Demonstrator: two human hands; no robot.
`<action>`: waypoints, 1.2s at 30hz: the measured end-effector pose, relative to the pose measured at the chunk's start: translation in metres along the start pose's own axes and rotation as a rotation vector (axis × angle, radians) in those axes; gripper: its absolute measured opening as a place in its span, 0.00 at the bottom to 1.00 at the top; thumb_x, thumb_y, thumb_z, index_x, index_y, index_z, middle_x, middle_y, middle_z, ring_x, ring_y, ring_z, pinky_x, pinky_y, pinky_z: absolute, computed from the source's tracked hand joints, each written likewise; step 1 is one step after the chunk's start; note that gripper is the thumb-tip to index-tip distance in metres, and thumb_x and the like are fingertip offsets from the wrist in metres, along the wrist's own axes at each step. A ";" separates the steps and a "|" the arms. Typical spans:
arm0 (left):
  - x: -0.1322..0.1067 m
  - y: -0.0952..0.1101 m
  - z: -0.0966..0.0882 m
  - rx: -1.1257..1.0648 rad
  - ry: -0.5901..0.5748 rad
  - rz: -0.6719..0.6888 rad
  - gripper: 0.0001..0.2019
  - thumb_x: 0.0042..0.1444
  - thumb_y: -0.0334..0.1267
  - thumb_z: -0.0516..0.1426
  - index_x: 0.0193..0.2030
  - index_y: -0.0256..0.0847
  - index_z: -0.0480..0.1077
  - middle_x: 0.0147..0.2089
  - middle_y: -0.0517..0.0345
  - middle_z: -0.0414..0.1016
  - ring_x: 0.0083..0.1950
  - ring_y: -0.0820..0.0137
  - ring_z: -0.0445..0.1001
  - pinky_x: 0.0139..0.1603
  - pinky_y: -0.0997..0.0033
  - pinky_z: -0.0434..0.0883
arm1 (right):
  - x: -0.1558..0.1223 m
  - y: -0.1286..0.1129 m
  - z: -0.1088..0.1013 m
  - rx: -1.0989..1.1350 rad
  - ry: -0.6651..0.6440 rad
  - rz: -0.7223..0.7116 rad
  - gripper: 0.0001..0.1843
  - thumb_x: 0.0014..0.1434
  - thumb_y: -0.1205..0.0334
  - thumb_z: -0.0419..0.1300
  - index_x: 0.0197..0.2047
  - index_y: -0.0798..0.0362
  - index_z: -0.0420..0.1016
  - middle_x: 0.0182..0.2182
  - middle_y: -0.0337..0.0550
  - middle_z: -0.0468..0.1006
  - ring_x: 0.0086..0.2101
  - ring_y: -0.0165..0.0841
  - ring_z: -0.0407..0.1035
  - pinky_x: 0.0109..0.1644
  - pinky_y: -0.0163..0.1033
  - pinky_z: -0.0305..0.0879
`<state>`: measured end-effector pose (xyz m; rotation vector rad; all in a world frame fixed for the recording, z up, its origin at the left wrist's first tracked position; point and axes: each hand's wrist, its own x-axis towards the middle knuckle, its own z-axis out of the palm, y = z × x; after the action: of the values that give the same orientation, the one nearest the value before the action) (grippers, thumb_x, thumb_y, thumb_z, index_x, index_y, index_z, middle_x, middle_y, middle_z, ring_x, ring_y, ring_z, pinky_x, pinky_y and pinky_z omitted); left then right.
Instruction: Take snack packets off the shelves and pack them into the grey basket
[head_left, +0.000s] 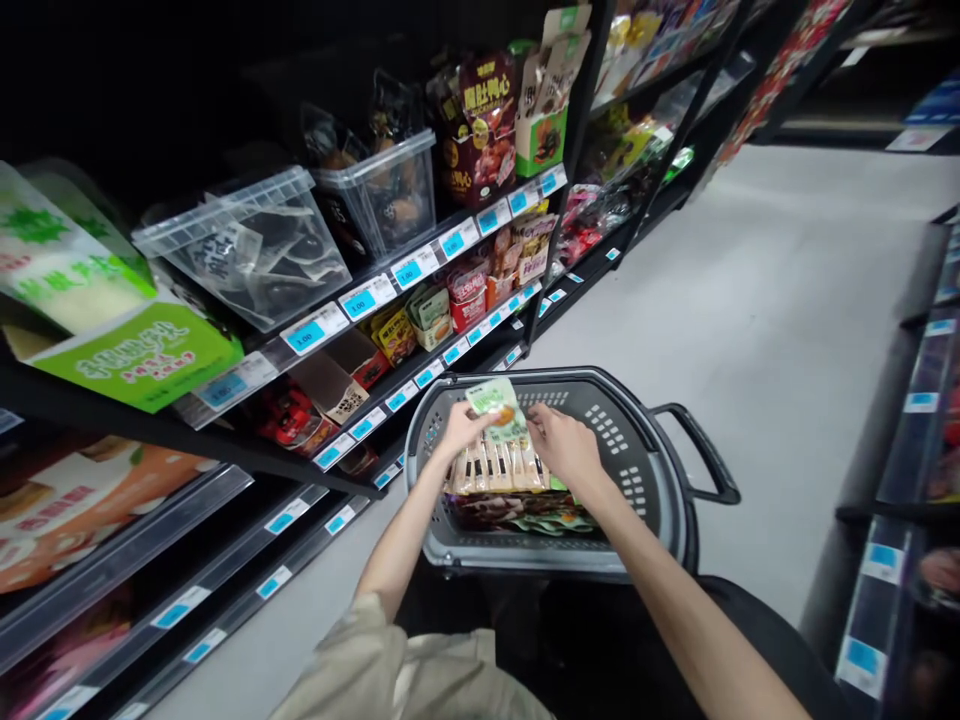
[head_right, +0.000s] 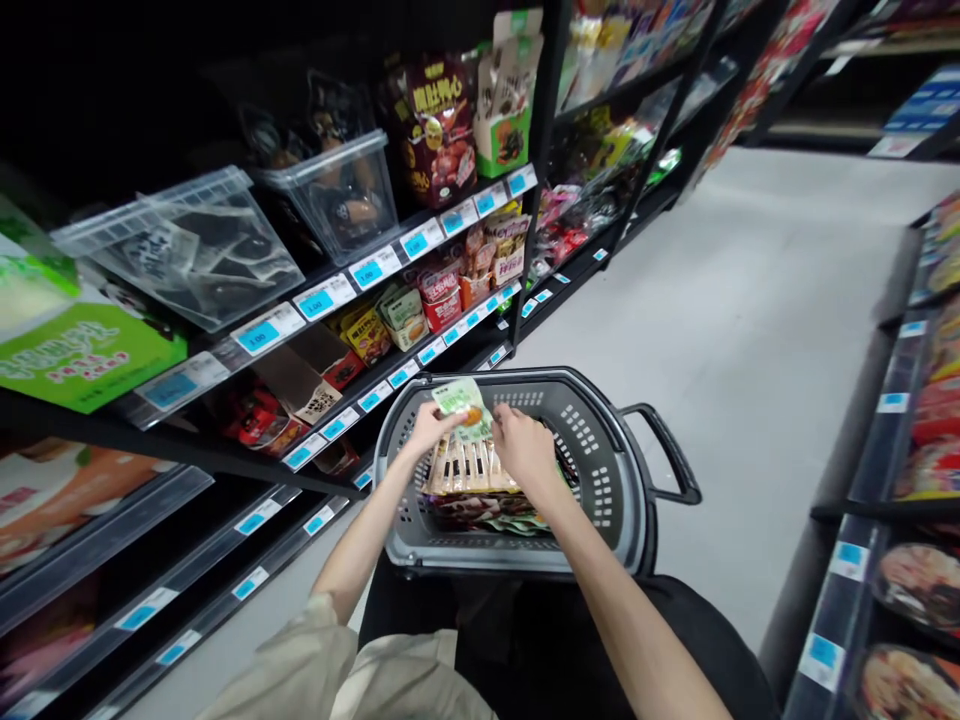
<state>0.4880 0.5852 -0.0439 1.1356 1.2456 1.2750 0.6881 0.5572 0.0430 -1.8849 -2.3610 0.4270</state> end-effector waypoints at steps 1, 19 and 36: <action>0.009 0.010 -0.009 0.035 0.083 0.046 0.21 0.38 0.49 0.75 0.35 0.36 0.83 0.40 0.46 0.85 0.42 0.55 0.83 0.50 0.57 0.77 | 0.000 0.001 0.000 0.007 0.011 0.001 0.13 0.72 0.57 0.52 0.55 0.49 0.73 0.47 0.48 0.84 0.42 0.42 0.80 0.38 0.38 0.62; 0.129 0.128 -0.084 0.790 0.533 0.239 0.16 0.59 0.49 0.64 0.42 0.38 0.83 0.41 0.48 0.85 0.46 0.56 0.83 0.51 0.64 0.74 | -0.002 0.001 -0.002 -0.029 0.007 -0.018 0.13 0.72 0.55 0.51 0.51 0.49 0.74 0.43 0.49 0.85 0.41 0.46 0.81 0.37 0.40 0.63; 0.113 0.109 -0.082 0.963 0.225 0.574 0.19 0.58 0.26 0.57 0.51 0.46 0.83 0.56 0.50 0.82 0.60 0.60 0.79 0.61 0.65 0.70 | -0.005 -0.003 -0.007 -0.022 -0.016 -0.021 0.15 0.72 0.56 0.50 0.52 0.51 0.74 0.43 0.53 0.85 0.41 0.45 0.81 0.39 0.40 0.65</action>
<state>0.3931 0.6928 0.0604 2.1976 1.8695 1.2275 0.6884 0.5527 0.0509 -1.8714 -2.4031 0.4182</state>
